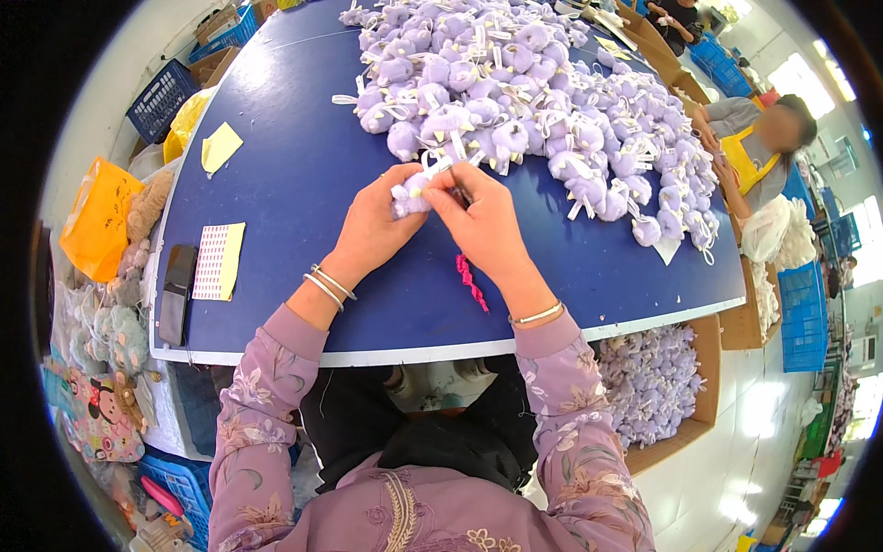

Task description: The person trims excess threads and loose fabric from small purple plush toys using scissors. They handle each toy one at a time, snipping small pieces and placing the finished items back on the table.

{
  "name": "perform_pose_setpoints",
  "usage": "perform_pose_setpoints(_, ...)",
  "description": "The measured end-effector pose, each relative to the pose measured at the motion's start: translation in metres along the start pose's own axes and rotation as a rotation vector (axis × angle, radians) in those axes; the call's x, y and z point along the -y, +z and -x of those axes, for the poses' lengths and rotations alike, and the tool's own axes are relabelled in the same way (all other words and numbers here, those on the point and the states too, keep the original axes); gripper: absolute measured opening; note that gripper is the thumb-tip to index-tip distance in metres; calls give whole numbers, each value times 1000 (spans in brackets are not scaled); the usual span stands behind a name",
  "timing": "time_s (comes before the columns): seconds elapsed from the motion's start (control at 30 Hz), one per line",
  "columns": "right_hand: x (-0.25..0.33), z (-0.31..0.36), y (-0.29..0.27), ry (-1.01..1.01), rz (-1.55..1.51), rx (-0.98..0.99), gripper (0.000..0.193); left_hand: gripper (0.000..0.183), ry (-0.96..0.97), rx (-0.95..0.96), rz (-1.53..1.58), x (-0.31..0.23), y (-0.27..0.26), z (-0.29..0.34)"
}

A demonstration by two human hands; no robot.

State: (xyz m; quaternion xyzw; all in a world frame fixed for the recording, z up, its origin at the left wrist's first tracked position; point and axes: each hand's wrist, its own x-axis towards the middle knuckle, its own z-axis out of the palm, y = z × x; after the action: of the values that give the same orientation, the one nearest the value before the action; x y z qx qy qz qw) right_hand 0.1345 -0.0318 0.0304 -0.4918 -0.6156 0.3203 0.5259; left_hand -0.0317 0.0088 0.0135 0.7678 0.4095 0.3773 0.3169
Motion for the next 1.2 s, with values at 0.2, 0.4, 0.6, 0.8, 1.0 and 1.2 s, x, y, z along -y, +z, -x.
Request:
perform_pose_setpoints(0.2,6,-2,-19,101,-105,-222,12,36,-25,14,185,6,3,-1)
perform_pose_setpoints(0.4,1,0,-30,156,-64,127,39,42,-58,-40,176,10,5,-2)
perform_pose_setpoints(0.6,12,4,-4,21,264,265,35,44,-51,-101,71,10,2,-3)
perform_pose_setpoints(0.8,4,2,-8,82,289,196,42,44,-11,-122,-4,5,1,-2)
perform_pose_setpoints(1.0,2,2,-6,89,288,183,44,41,11,-126,-16,-1,0,0)
perform_pose_setpoints(1.2,3,2,-8,75,325,186,44,40,27,-142,-10,1,1,-1)
